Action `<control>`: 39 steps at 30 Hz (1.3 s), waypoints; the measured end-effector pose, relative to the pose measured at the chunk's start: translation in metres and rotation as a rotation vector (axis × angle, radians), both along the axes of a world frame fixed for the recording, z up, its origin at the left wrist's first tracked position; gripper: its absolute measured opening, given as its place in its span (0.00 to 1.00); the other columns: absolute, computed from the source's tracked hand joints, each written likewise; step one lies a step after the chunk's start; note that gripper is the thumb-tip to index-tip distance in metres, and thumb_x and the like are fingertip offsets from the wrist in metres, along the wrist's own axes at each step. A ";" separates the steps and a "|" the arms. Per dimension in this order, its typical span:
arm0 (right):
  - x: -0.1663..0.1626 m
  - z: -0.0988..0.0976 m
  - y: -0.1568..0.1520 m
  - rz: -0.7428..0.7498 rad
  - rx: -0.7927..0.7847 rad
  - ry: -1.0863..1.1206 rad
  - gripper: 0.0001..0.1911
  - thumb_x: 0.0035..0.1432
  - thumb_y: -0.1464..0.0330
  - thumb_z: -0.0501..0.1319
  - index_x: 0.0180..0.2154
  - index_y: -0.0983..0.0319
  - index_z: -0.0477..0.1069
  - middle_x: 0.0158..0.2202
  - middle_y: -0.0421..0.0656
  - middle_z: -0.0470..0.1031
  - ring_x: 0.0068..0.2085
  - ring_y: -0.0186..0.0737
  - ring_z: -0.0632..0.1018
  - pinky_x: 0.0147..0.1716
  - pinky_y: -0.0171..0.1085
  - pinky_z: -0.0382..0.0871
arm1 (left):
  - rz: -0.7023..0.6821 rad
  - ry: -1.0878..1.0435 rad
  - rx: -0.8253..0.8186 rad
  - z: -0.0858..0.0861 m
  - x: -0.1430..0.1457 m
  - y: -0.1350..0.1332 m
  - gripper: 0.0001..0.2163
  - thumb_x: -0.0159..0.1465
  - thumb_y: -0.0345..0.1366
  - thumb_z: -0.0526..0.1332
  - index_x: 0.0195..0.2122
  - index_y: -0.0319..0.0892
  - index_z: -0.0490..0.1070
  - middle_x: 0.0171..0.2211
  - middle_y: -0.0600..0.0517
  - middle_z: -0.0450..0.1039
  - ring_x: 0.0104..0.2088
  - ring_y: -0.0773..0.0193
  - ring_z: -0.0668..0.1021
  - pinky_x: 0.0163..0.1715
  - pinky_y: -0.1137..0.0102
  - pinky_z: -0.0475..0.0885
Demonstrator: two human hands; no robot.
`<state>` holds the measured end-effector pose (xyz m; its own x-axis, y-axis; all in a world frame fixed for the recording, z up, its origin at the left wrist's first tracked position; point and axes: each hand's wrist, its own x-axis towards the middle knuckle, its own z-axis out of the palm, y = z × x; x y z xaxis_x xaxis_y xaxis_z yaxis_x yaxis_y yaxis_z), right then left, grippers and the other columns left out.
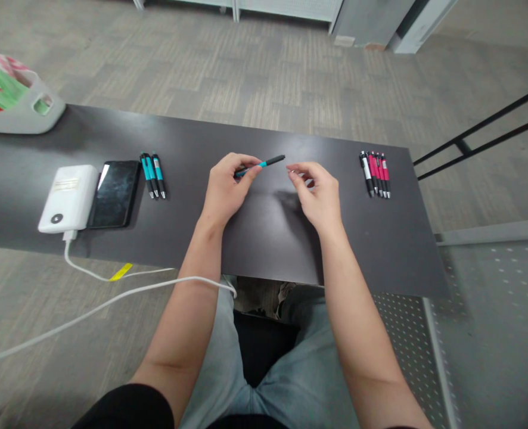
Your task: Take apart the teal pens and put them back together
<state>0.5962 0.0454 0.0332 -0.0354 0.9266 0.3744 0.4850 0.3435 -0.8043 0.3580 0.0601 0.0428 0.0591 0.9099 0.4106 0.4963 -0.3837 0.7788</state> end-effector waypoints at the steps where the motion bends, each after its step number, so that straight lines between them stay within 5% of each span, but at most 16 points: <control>1: 0.002 -0.001 0.002 -0.044 0.006 0.071 0.17 0.77 0.48 0.70 0.56 0.51 0.84 0.53 0.48 0.89 0.49 0.54 0.85 0.54 0.54 0.81 | -0.026 0.007 -0.006 0.001 0.001 -0.001 0.10 0.79 0.49 0.70 0.47 0.50 0.85 0.47 0.48 0.87 0.50 0.52 0.85 0.52 0.60 0.81; 6: 0.002 -0.003 0.008 -0.095 -0.019 0.291 0.23 0.72 0.41 0.73 0.51 0.52 0.81 0.51 0.47 0.89 0.52 0.52 0.88 0.52 0.51 0.83 | -0.094 0.002 -0.012 0.005 0.003 -0.003 0.07 0.77 0.44 0.71 0.45 0.49 0.86 0.46 0.48 0.88 0.48 0.52 0.86 0.54 0.58 0.82; 14: -0.001 0.002 0.009 -0.066 -0.033 0.304 0.26 0.67 0.38 0.76 0.44 0.52 0.80 0.45 0.45 0.88 0.49 0.51 0.88 0.51 0.51 0.86 | -0.124 -0.005 -0.004 0.004 0.003 -0.005 0.07 0.77 0.46 0.71 0.44 0.50 0.86 0.46 0.48 0.88 0.48 0.52 0.86 0.54 0.57 0.82; 24: 0.001 -0.001 0.008 -0.010 -0.028 0.370 0.25 0.68 0.38 0.76 0.47 0.51 0.81 0.50 0.46 0.89 0.49 0.52 0.88 0.49 0.53 0.88 | -0.125 -0.010 -0.019 0.005 0.003 -0.004 0.16 0.79 0.55 0.68 0.44 0.50 0.86 0.45 0.47 0.89 0.47 0.51 0.86 0.52 0.58 0.81; 39: -0.001 0.007 0.006 0.017 -0.063 0.316 0.26 0.69 0.39 0.74 0.53 0.51 0.82 0.53 0.48 0.89 0.52 0.54 0.88 0.41 0.49 0.87 | -0.124 0.012 -0.022 0.006 0.004 -0.004 0.14 0.80 0.52 0.68 0.43 0.50 0.86 0.44 0.48 0.88 0.47 0.51 0.86 0.51 0.59 0.81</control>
<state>0.5948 0.0515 0.0397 0.0579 0.9485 0.3114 0.2023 0.2943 -0.9340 0.3616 0.0564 0.0492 0.1762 0.9042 0.3890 0.4552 -0.4252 0.7823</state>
